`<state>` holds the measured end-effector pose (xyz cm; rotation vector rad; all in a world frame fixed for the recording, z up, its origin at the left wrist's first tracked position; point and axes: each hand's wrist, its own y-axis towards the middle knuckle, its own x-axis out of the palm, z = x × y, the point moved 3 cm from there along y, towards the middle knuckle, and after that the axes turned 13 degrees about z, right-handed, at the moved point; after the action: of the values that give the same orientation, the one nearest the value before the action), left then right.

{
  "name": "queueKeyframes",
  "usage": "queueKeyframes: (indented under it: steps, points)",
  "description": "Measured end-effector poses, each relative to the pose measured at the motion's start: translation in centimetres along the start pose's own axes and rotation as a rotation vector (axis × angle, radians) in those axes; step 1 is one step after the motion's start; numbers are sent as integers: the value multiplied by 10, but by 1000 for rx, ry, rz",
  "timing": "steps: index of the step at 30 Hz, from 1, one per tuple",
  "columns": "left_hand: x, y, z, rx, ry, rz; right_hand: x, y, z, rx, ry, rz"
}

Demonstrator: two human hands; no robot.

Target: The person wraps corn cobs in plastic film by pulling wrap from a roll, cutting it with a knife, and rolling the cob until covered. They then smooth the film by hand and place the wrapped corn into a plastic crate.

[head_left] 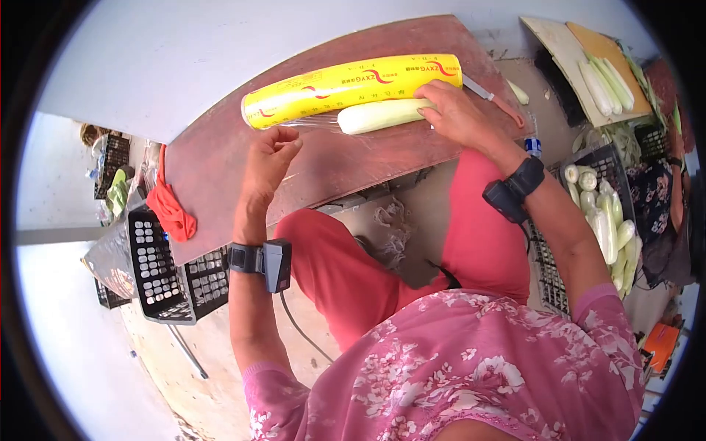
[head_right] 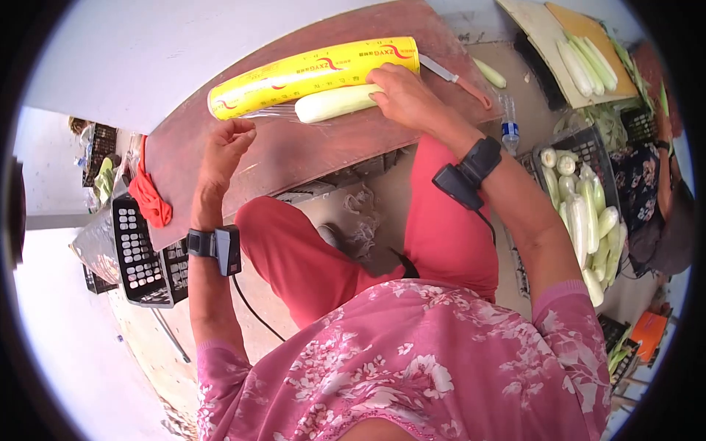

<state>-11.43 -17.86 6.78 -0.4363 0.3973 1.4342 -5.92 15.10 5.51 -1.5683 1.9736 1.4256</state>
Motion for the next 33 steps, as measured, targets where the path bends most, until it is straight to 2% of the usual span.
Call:
queueKeyframes:
  steps: [1, 3, 8, 10, 12, 15, 16, 18, 19, 22, 23, 26, 29, 32, 33]
  points:
    - [8, -1, 1, -21, 35, -40, 5, -1, 3, -14, 8, 18]
    - [26, 7, 0, 86, 115, -29, 16, 0, 13, -47, 21, 37]
    - [63, 20, 8, 236, 260, -69, 17, 3, 18, 80, 63, 37]
    - [65, 22, 4, 296, 280, 4, 11, 6, 15, 177, 141, 88]
    - [56, 29, -6, 345, 309, 93, 3, 10, 24, 65, -15, 194]
    - [26, 48, -36, 175, 199, 272, -9, 17, 22, -50, -244, 285]
    - [14, 53, -37, 194, 214, 352, -13, 21, 20, -82, -324, 306]
    - [-10, 59, -39, 227, 242, 510, -6, 21, 29, 18, -405, 235]
    - [-19, 67, -45, 208, 186, 512, -2, 18, 34, 68, -445, 194]
    - [-33, 77, -49, 17, -74, 504, 8, 13, 44, 40, -391, 120]
    - [-36, 85, -61, -42, -52, 505, 10, 12, 48, 52, -395, 101]
    - [-44, 89, -61, -180, -250, 480, 7, 9, 40, 77, -425, 38]
    - [-44, 95, -67, -244, -483, 266, 6, 8, 39, 75, -461, -5]
    - [-30, 97, -72, -279, -539, 140, 8, 12, 40, 72, -452, -9]
    - [-28, 97, -73, -274, -505, 168, 7, 12, 39, 71, -445, -14]
